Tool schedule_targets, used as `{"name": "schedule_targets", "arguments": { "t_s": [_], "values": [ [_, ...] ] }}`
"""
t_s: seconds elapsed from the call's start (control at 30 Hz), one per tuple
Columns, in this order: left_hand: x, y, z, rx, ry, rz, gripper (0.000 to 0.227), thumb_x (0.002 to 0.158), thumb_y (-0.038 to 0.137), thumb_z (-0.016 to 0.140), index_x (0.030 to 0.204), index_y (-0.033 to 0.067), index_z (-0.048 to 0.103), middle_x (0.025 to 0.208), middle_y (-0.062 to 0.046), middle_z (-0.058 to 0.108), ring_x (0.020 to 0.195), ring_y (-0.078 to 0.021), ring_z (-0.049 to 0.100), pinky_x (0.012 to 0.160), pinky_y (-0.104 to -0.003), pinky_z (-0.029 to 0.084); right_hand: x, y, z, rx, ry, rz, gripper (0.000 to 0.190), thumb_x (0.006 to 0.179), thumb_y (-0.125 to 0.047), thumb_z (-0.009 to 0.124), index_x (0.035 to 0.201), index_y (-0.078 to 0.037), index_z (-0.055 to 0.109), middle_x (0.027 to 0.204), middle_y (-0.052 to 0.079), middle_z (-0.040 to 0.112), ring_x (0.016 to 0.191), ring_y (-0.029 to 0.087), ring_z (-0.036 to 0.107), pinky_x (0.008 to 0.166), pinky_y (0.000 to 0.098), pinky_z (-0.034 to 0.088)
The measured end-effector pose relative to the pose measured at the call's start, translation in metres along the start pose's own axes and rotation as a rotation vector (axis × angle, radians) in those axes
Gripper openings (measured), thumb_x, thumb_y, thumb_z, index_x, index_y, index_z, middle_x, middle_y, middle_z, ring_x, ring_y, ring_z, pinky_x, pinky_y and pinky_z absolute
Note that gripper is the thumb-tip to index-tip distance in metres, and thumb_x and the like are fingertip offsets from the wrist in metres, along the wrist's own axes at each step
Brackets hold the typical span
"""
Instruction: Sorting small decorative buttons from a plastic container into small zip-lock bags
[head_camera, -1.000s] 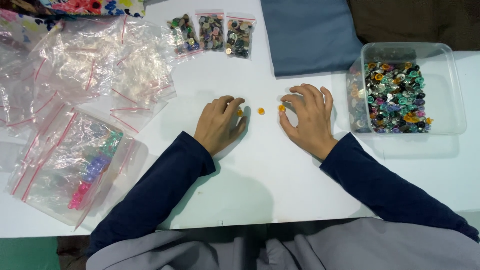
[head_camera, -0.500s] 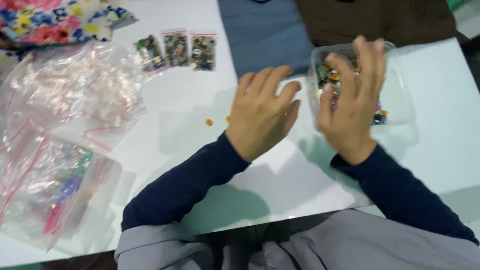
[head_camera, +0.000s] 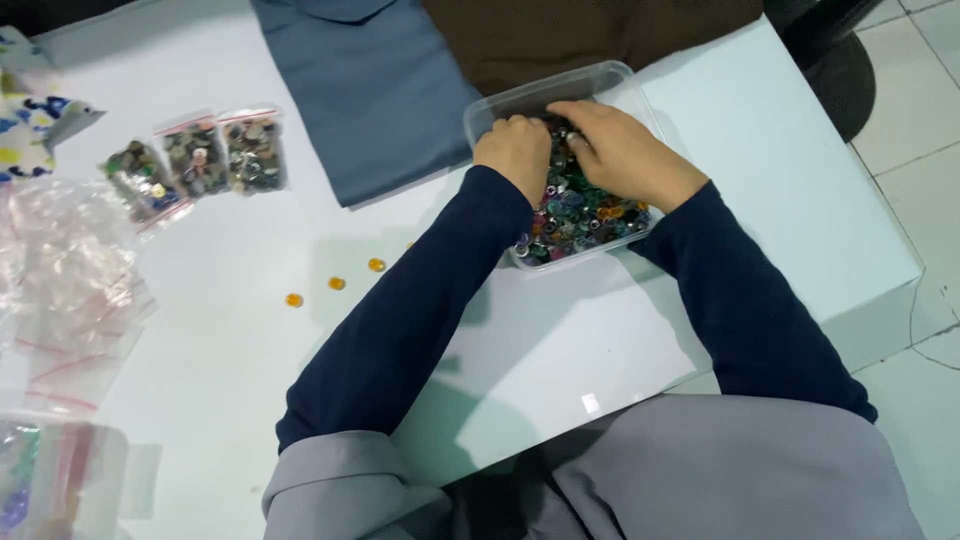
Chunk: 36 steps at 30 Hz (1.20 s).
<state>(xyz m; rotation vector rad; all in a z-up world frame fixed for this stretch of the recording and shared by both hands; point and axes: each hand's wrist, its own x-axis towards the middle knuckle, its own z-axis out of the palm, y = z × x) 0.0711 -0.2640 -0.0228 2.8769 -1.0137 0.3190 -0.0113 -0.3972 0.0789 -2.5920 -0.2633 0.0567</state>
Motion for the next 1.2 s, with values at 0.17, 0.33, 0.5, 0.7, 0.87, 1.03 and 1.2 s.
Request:
{"name": "schedule_targets", "arguments": {
  "t_s": [0.17, 0.33, 0.5, 0.7, 0.87, 1.03, 1.2],
  "values": [
    [-0.003, 0.004, -0.005, 0.102, 0.072, 0.059, 0.014, 0.09, 0.017, 0.061, 0.1, 0.0173, 0.071, 0.091, -0.005, 0.07, 0.081, -0.0249, 0.067, 0.064, -0.039, 0.055, -0.001, 0.019, 0.019, -0.153, 0.014, -0.095, 0.057, 0.088, -0.003, 0.055, 0.145, 0.001, 0.051, 0.133, 0.022, 0.061, 0.119, 0.04, 0.052, 0.108, 0.0483, 0.038],
    [-0.008, -0.002, -0.014, 0.054, 0.035, 0.085, 0.019, 0.084, 0.011, 0.071, 0.102, 0.0138, 0.064, 0.091, -0.006, 0.069, 0.08, -0.0251, 0.069, 0.062, -0.041, 0.058, -0.003, 0.027, 0.02, -0.131, -0.031, -0.044, 0.053, 0.094, -0.018, 0.065, 0.143, -0.002, 0.052, 0.129, 0.02, 0.062, 0.117, 0.041, 0.055, 0.1, 0.0492, 0.042],
    [-0.003, -0.012, -0.027, -0.146, 0.052, 0.201, 0.007, 0.082, 0.003, 0.071, 0.089, 0.0037, 0.07, 0.07, -0.008, 0.066, 0.068, -0.0247, 0.071, 0.054, -0.036, 0.06, -0.011, 0.008, 0.007, -0.027, 0.086, -0.032, 0.033, 0.092, 0.002, 0.066, 0.125, 0.004, 0.067, 0.112, 0.026, 0.07, 0.108, 0.047, 0.065, 0.089, 0.0508, 0.053],
    [-0.005, -0.009, -0.048, -0.416, -0.168, 0.063, 0.024, 0.086, -0.013, 0.051, 0.093, 0.0022, 0.068, 0.084, -0.02, 0.069, 0.073, -0.0454, 0.07, 0.057, -0.053, 0.058, -0.015, 0.005, 0.0, 0.07, 0.258, -0.09, 0.022, 0.101, -0.003, 0.063, 0.122, -0.01, 0.066, 0.102, 0.005, 0.071, 0.071, 0.021, 0.056, 0.077, 0.0358, 0.043],
    [-0.008, -0.01, -0.044, -0.439, -0.044, 0.023, 0.017, 0.086, -0.009, 0.051, 0.095, 0.0024, 0.06, 0.096, -0.021, 0.063, 0.082, -0.0437, 0.064, 0.061, -0.053, 0.055, -0.017, 0.002, 0.0, 0.091, 0.284, -0.099, 0.029, 0.097, 0.003, 0.048, 0.121, -0.005, 0.062, 0.109, 0.013, 0.064, 0.093, 0.028, 0.057, 0.084, 0.0406, 0.044],
    [-0.012, -0.009, -0.036, -0.205, 0.038, 0.105, 0.016, 0.077, 0.012, 0.066, 0.093, 0.0096, 0.067, 0.094, -0.012, 0.063, 0.085, -0.0353, 0.061, 0.067, -0.049, 0.052, -0.017, 0.011, 0.011, 0.057, 0.142, -0.006, 0.033, 0.094, 0.002, 0.045, 0.119, -0.004, 0.066, 0.109, 0.017, 0.053, 0.093, 0.03, 0.059, 0.089, 0.0383, 0.046],
    [-0.011, -0.008, -0.034, -0.124, 0.142, 0.106, 0.023, 0.082, -0.002, 0.063, 0.096, 0.0156, 0.06, 0.082, -0.004, 0.069, 0.075, -0.0303, 0.065, 0.065, -0.045, 0.049, -0.017, 0.002, 0.009, -0.033, 0.152, 0.002, 0.036, 0.099, -0.015, 0.054, 0.127, 0.005, 0.066, 0.117, 0.021, 0.053, 0.101, 0.036, 0.06, 0.09, 0.0452, 0.048]
  ]
}}
